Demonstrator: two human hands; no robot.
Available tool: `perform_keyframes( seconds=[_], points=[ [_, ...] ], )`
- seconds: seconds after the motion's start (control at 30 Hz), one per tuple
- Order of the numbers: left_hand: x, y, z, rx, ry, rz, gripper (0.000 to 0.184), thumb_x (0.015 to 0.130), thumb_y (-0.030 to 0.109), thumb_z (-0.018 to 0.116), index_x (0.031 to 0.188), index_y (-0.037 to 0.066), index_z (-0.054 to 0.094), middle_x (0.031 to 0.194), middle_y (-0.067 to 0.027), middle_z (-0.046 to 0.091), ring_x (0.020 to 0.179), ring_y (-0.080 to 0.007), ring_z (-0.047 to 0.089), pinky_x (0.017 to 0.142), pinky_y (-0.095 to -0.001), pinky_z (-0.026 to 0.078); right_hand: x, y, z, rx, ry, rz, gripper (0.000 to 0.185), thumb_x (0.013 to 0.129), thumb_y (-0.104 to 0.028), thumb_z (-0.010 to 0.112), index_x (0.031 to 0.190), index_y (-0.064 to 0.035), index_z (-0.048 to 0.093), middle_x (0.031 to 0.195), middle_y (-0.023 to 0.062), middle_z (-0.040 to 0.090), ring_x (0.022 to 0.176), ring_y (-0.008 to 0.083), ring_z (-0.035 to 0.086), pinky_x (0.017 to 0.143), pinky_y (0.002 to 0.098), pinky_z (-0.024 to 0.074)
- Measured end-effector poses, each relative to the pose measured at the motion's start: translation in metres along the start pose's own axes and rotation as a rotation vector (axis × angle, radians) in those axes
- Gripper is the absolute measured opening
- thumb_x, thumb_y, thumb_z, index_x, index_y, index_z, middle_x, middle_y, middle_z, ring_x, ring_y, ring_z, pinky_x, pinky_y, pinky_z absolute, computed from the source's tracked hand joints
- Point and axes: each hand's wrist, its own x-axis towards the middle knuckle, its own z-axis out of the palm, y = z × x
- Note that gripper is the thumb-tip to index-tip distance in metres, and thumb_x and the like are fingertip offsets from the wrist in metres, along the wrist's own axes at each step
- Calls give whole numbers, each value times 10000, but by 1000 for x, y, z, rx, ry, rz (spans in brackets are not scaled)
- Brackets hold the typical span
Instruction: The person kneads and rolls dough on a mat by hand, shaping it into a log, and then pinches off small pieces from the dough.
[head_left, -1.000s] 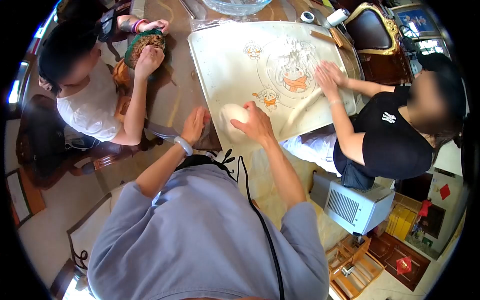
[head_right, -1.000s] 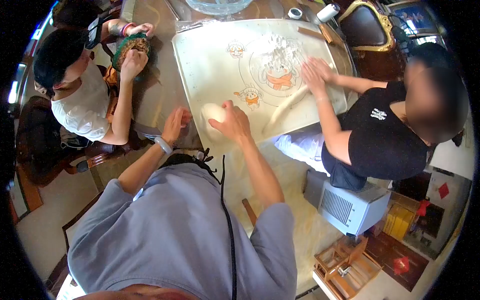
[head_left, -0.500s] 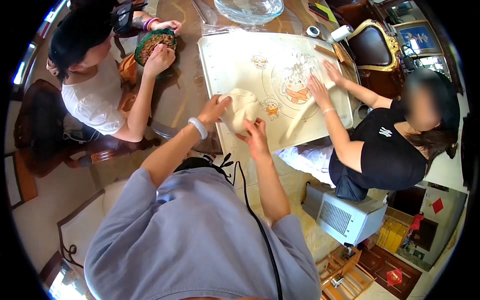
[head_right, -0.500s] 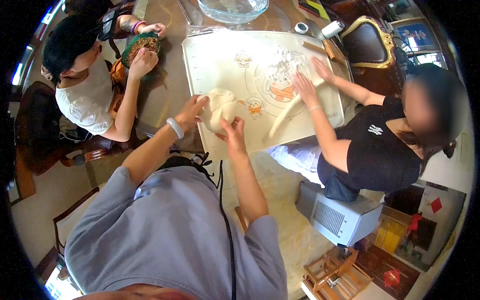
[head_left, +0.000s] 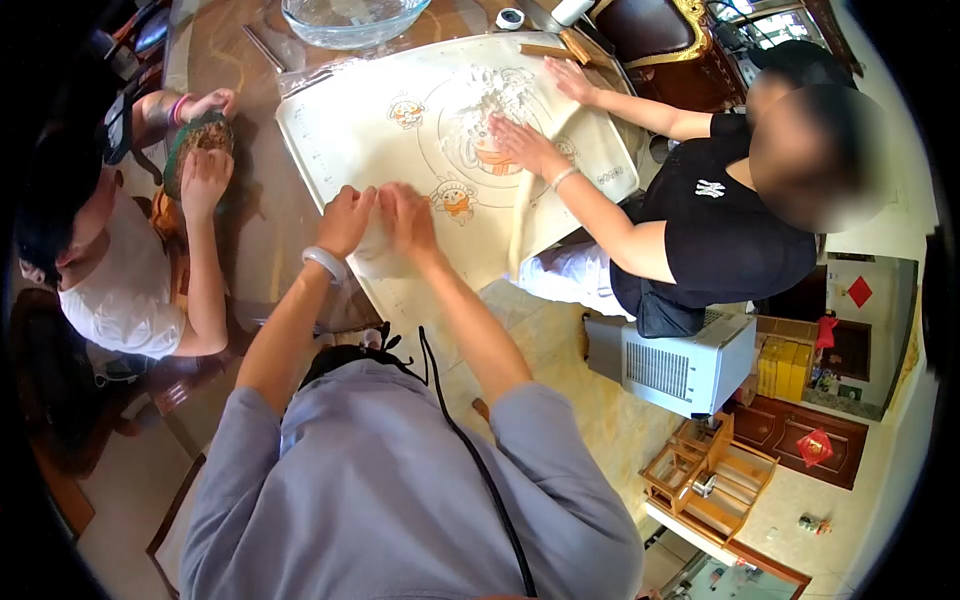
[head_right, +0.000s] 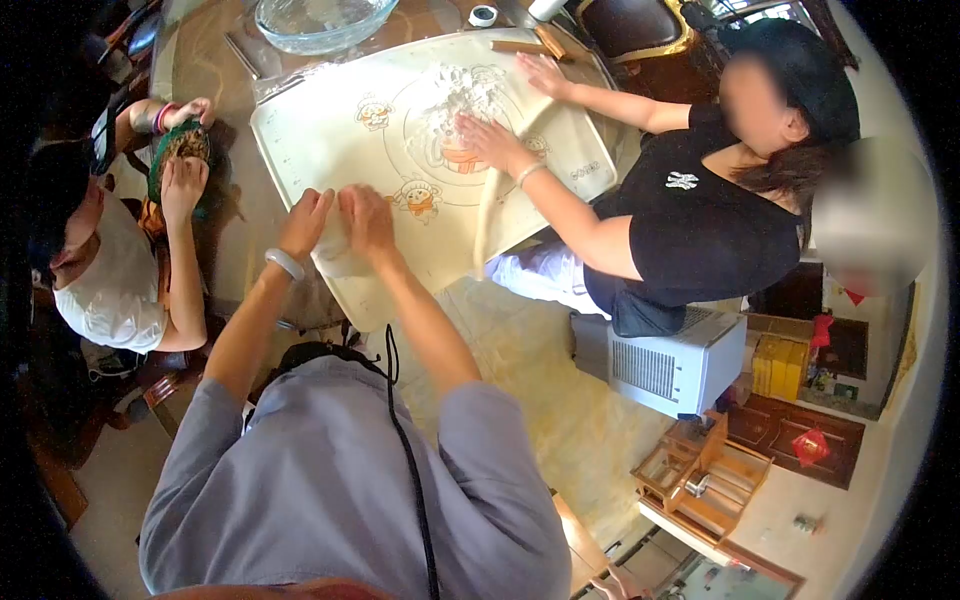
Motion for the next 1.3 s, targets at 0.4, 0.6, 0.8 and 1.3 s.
perform_keyframes(
  seconds=[0.4,0.6,0.8,1.3],
  points=[
    [20,-26,36,299,357,346,266,969,281,444,870,67,568,825,-158,631,795,-366,599,692,-471,474,8,-3,25,-260,110,140,270,975,-252,420,858,-41,543,778,163,602,767,364,570,701,468,443],
    [42,-12,30,410,228,148,352,994,313,388,832,75,591,823,-159,650,787,-362,620,690,-478,480,31,7,30,-358,-9,320,307,979,-262,418,838,-46,586,763,166,643,746,353,618,658,462,474],
    [44,-14,27,412,170,179,386,998,338,371,821,65,577,863,-180,655,828,-377,618,709,-492,470,33,7,25,-337,-24,283,319,969,-270,444,798,-50,600,763,146,648,748,335,622,671,445,480],
    [-43,-14,23,57,229,412,349,985,270,386,862,9,582,863,-200,597,811,-381,542,707,-432,420,-16,-48,4,-133,169,132,231,871,-226,553,742,-34,560,697,141,577,679,350,563,611,441,442]
  ],
)
